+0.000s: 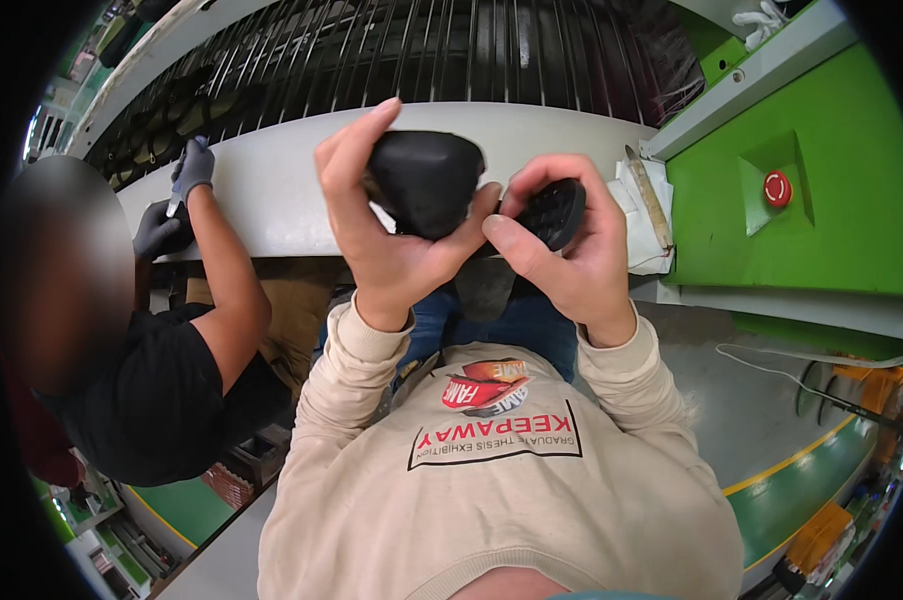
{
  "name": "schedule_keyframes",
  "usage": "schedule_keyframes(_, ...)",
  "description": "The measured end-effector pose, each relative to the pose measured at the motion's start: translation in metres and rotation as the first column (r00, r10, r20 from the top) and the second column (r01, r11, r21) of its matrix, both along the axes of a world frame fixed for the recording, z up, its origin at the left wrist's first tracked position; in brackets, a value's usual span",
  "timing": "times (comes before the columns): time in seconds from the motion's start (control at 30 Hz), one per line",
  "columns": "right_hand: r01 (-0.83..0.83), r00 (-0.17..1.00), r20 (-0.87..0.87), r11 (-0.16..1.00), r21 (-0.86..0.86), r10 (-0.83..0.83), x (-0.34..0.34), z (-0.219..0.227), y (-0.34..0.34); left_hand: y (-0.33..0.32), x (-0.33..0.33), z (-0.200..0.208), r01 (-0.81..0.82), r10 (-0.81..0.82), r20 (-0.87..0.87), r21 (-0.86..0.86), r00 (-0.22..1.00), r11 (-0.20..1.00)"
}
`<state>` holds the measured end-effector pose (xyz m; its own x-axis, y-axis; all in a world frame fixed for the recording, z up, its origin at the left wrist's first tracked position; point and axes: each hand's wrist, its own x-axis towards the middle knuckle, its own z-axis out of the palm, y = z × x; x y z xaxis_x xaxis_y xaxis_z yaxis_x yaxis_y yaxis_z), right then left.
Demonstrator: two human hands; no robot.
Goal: Manually assemble and inspect shoe components at a factory assembly line station.
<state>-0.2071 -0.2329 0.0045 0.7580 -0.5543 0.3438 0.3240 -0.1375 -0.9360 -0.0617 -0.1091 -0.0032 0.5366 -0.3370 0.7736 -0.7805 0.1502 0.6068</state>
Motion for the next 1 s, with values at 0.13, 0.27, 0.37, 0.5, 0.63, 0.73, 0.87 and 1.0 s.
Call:
schedule_keyframes(0.13,0.034,0.999,0.012,0.999,-0.033,-0.034,0.004,-0.003,0.0,0.006,0.004,-0.005,-0.068,0.067,0.021,0.038,0.998,0.997)
schedule_keyframes(0.27,0.092,0.99,0.115,0.985,-0.144,-0.076,0.015,-0.007,-0.001,0.008,0.005,-0.001,-0.07,0.068,0.036,0.076,0.997,0.995)
schedule_keyframes(0.37,0.127,0.975,0.203,0.974,-0.19,-0.088,0.021,-0.008,0.001,0.009,0.006,-0.002,-0.069,0.068,0.021,0.068,0.998,0.995)
schedule_keyframes(0.5,0.12,0.958,0.282,0.967,-0.225,-0.053,0.027,-0.015,-0.003,0.011,0.007,0.0,-0.081,0.08,0.025,0.084,0.997,0.993)
schedule_keyframes(0.63,0.123,0.951,0.306,0.96,-0.253,-0.041,0.033,-0.016,-0.002,0.014,0.01,-0.001,-0.08,0.079,0.016,0.082,0.997,0.993)
schedule_keyframes(0.73,0.074,0.967,0.254,0.973,-0.22,-0.016,0.035,-0.009,0.007,0.021,0.016,-0.002,0.001,0.003,-0.094,0.047,0.996,0.999)
schedule_keyframes(0.87,0.025,0.97,0.242,0.971,-0.24,0.035,0.045,-0.014,0.019,0.017,0.032,-0.009,-0.085,0.076,-0.203,-0.036,0.976,0.996)
schedule_keyframes(1.0,0.18,0.969,0.23,0.892,-0.415,-0.088,0.059,-0.027,0.022,0.015,0.044,-0.014,-0.078,0.009,-0.367,-0.173,0.93,0.982)
